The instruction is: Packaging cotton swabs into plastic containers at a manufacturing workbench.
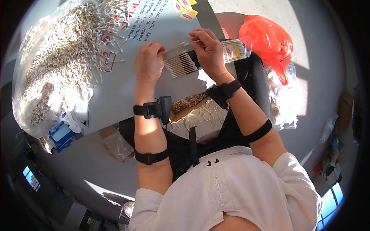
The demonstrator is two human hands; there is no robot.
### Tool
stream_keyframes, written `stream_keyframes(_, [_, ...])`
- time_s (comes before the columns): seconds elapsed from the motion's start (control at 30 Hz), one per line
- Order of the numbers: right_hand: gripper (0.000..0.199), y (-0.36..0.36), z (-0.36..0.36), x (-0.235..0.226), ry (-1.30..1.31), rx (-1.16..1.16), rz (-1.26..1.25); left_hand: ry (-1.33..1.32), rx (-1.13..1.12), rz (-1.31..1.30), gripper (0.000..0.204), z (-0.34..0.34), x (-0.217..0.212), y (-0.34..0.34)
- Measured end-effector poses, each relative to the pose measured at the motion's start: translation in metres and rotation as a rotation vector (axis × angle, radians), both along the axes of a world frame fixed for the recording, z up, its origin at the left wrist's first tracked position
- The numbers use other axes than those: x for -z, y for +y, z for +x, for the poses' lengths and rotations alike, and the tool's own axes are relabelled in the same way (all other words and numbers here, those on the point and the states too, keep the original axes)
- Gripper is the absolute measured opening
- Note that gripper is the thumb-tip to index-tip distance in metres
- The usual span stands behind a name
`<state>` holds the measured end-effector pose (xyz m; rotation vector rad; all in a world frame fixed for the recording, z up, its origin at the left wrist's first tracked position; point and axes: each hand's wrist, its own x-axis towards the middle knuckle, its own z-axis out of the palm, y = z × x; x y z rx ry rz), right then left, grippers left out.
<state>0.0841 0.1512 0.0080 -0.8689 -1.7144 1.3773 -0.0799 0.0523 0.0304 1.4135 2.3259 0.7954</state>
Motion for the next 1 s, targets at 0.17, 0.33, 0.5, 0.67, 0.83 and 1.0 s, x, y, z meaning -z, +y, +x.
stream_keyframes(0.17, [0.013, 0.010, -0.001, 0.000, -0.363, -0.101, 0.420, -0.097, -0.031, -0.004, 0.004, -0.004, -0.001, 0.003])
stream_keyframes(0.33, [0.005, 0.016, -0.009, 0.001, -0.416, -0.228, 0.530, -0.051, -0.105, -0.013, 0.003, -0.015, -0.001, 0.005])
stream_keyframes(0.5, [0.002, 0.007, -0.011, 0.000, -0.353, -0.289, 0.472, -0.051, 0.058, -0.079, 0.006, -0.015, 0.000, 0.001])
stream_keyframes(0.67, [0.022, 0.007, -0.005, 0.007, 0.115, -0.067, -0.028, -0.164, -0.098, 0.230, 0.019, 0.008, 0.010, -0.006])
stream_keyframes(0.83, [0.034, -0.015, -0.011, 0.010, 0.189, -0.125, -0.186, -0.571, -0.387, 0.706, 0.045, 0.052, 0.028, -0.008])
stream_keyframes(1.0, [0.036, -0.028, -0.010, 0.008, 0.220, -0.088, -0.242, -0.752, -0.389, 0.756, 0.050, 0.069, 0.032, 0.004])
